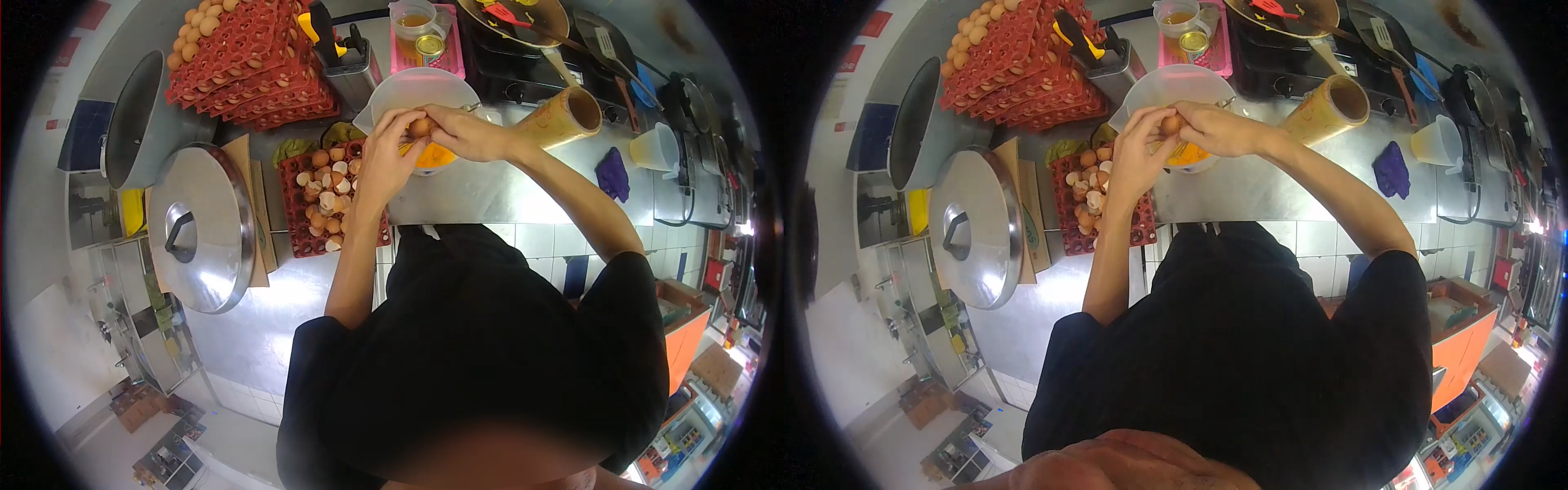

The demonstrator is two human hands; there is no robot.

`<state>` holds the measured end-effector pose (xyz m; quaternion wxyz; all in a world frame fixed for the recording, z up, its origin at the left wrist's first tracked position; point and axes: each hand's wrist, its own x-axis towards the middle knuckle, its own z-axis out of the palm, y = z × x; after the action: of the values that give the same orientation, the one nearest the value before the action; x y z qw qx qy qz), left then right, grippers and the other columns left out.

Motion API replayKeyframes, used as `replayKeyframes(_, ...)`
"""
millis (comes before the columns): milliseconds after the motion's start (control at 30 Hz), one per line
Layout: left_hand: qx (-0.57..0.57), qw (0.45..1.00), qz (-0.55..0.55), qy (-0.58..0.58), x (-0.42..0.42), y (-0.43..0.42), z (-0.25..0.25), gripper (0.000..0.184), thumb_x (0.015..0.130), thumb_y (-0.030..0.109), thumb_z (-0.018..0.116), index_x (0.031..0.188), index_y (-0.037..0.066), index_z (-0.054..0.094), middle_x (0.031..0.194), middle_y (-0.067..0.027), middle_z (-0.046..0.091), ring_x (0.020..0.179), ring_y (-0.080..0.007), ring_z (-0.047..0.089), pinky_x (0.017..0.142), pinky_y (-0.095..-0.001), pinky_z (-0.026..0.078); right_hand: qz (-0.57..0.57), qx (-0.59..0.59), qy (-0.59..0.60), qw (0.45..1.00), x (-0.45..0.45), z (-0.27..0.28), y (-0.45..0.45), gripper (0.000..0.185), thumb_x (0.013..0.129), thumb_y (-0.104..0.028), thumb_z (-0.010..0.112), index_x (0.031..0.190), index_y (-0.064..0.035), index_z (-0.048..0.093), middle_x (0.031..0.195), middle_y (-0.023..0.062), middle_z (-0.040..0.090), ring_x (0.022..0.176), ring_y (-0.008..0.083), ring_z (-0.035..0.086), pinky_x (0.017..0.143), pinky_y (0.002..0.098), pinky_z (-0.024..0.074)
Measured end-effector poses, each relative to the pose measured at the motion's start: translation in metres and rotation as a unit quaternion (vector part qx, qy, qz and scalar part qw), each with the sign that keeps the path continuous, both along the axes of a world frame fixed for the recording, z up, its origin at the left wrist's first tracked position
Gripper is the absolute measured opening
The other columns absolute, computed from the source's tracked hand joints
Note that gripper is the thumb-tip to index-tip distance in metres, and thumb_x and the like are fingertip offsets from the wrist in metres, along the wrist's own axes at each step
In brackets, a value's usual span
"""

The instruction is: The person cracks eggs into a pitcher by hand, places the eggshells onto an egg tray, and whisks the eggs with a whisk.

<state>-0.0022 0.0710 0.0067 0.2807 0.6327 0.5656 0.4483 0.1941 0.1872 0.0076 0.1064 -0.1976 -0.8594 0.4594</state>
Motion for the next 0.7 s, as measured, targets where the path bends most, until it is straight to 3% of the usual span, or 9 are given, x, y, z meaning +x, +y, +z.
replayKeyframes(233,0.018,0.999,0.029,0.027,0.007,-0.002,0.005,0.042,0.089,0.002,0.082,0.130,0.001,0.071,0.133,-0.0152,0.071,0.109,-0.0312,0.081,0.095,-0.0387,0.067,0.017,0.005,0.027,0.999,0.002,-0.004,0.002,0.040,0.105,-0.015,0.050,0.140,0.0054,0.054,0.133,0.0284,0.066,0.130,0.0442,0.063,0.114,0.0504,0.0480)
replayKeyframes(433,0.045,0.995,0.078,0.038,0.015,-0.004,-0.001,0.042,0.085,0.004,0.082,0.126,0.003,0.073,0.129,-0.0154,0.072,0.104,-0.0306,0.080,0.091,-0.0400,0.065,0.038,0.035,0.034,0.998,0.001,-0.005,0.004,0.039,0.105,-0.014,0.052,0.140,0.0047,0.055,0.131,0.0269,0.064,0.128,0.0440,0.063,0.113,0.0512,0.0489)
replayKeyframes(533,0.062,0.993,0.092,0.050,0.015,-0.005,-0.003,0.042,0.082,0.004,0.081,0.124,0.006,0.074,0.129,-0.0127,0.073,0.105,-0.0331,0.079,0.090,-0.0427,0.064,0.039,0.123,0.005,0.992,0.005,0.009,0.002,0.040,0.106,-0.013,0.057,0.142,0.0024,0.056,0.129,0.0221,0.065,0.126,0.0405,0.065,0.111,0.0494,0.0508)
replayKeyframes(633,0.087,0.976,0.098,0.174,0.010,-0.008,0.003,0.039,0.083,0.003,0.079,0.122,0.009,0.076,0.127,-0.0095,0.073,0.109,-0.0356,0.076,0.093,-0.0451,0.061,0.002,0.321,-0.063,0.945,0.008,0.017,-0.001,0.056,0.098,-0.006,0.065,0.152,-0.0003,0.054,0.136,0.0182,0.065,0.125,0.0387,0.066,0.109,0.0480,0.0528)
replayKeyframes(700,0.102,0.956,0.102,0.257,0.002,-0.009,0.006,0.037,0.084,0.002,0.077,0.120,0.010,0.077,0.127,-0.0078,0.072,0.111,-0.0362,0.074,0.095,-0.0452,0.060,-0.019,0.432,-0.031,0.901,0.011,0.018,0.001,0.057,0.099,-0.010,0.065,0.154,-0.0031,0.054,0.131,0.0163,0.067,0.122,0.0369,0.069,0.108,0.0465,0.0541)
